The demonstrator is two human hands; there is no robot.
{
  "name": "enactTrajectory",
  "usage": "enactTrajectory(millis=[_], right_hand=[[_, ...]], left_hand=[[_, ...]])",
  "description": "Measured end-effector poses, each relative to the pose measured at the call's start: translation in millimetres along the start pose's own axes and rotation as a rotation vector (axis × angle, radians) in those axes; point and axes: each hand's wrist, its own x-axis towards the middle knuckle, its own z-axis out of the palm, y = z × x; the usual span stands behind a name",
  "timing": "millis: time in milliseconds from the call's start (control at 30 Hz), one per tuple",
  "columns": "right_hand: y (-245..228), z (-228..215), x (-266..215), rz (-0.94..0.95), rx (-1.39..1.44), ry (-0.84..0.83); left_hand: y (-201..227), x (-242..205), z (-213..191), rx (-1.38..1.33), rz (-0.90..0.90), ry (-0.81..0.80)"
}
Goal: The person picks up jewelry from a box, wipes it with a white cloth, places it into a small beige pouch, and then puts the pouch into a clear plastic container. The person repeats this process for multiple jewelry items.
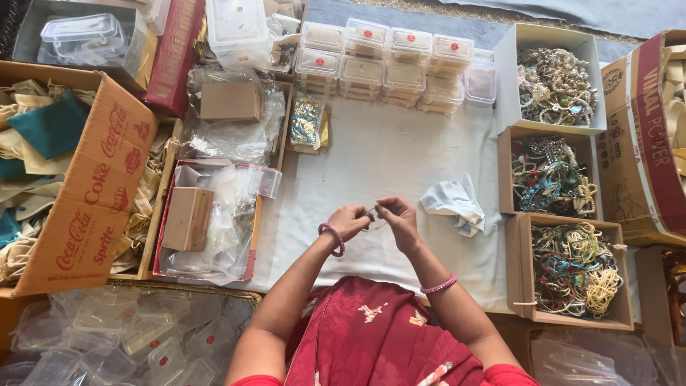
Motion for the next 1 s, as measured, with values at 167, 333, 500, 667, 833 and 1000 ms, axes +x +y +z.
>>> enactTrajectory(millis=[167,333,500,667,833,1000], right_hand=[[19,-8,-4,0.107,0.218,-0.040],[7,16,-14,0.147,0.043,-0.153],[9,2,0,-0.094,-0.119,-0.075],[11,5,0,-0.039,-0.058,-0.045],[23,10,-12,0.185,0.053,-0.036],[-13,27,-23,-0.350,-0.665,-0.059]], left_hand=[[7,7,-7,-0.956,-0.081,-0.069],[31,-11,-19,-0.442,0.053,0.299],[46,-25,-28,0.179,-0.071,0.143],[-27,10,13,-0.570,-0.095,-0.068],[5,-3,3,-0.996,-0.209,-0.014],[-10,-3,13,-0.558,0.023,0.153]])
